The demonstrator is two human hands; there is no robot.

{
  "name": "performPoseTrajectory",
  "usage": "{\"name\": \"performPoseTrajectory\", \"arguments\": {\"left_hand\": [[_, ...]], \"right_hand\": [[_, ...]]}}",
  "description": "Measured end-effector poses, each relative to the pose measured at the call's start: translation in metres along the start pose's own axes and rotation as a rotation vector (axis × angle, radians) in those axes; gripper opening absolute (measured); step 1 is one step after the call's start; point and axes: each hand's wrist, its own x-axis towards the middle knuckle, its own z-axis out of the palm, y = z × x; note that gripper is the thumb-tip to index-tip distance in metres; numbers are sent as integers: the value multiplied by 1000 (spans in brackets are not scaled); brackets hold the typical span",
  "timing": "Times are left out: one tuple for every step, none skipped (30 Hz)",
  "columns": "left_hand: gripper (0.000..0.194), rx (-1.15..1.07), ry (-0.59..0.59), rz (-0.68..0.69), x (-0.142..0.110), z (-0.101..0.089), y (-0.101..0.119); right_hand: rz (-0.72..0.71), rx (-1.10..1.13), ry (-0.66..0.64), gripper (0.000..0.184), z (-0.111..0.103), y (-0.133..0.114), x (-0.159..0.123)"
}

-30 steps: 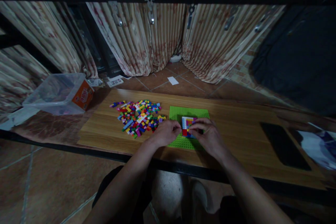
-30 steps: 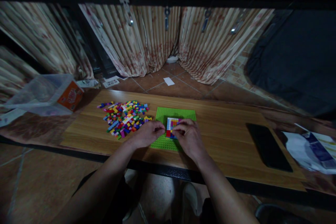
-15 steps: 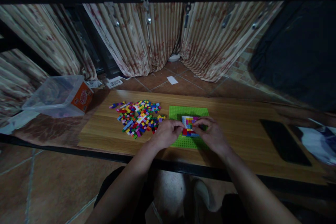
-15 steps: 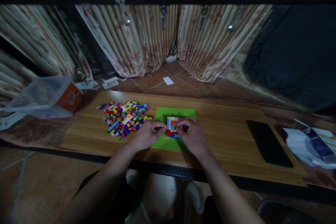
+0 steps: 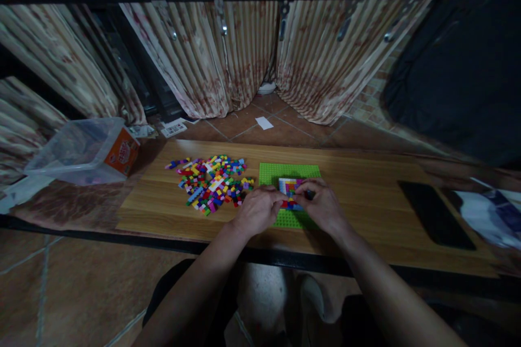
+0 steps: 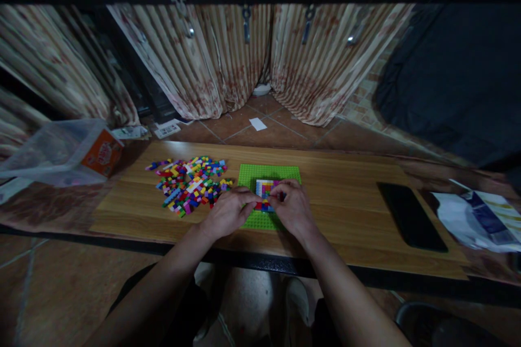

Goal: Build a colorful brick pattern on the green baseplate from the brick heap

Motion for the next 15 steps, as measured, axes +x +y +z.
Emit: {"name": "performPoseTrajectory", "arguments": {"left_hand": [[28, 5, -3, 9, 0, 0, 0], [29, 8, -7, 17, 0, 0, 0], [29, 10, -12, 24, 0, 1, 0], [29, 11, -16, 27, 0, 1, 0], [29, 9, -19, 29, 0, 1, 0], [29, 7, -21, 30, 0, 1, -1], [29, 4, -22, 31, 0, 1, -1], [29, 2, -25, 33, 0, 2, -1], [29, 3, -27, 37, 0, 2, -1], [29, 10, -28, 41, 0, 2, -1], [29, 22, -30, 46, 0, 2, -1], [29, 39, -30, 50, 0, 2, 0], [30, 60, -30, 54, 0, 2, 0], [31, 84, -29, 57, 0, 3, 1], [31, 110, -32, 60, 0, 2, 3]], "right_hand": [[2, 0, -1, 2, 0, 0, 0], [2, 1, -3, 2, 0, -1, 0], [1, 2, -4, 2, 0, -1, 1], [0, 2, -2, 3, 0, -2, 1], [-2, -1, -1, 3, 0, -2, 1], [-5, -5, -1, 3, 0, -2, 1], [-7, -10, 0, 3, 0, -2, 1], [-9, -14, 1, 3, 0, -2, 1], [-12, -17, 2, 3, 0, -2, 1], [-18, -18, 1, 3, 0, -2, 1], [-24, -18, -1, 3, 0, -2, 1], [-27, -19, -3, 3, 1, -3, 1], [-27, -22, -6, 4, 1, -3, 1], [-24, -29, -9, 4, 1, -3, 0], [-18, -38, -12, 4, 1, -3, 0]]}}
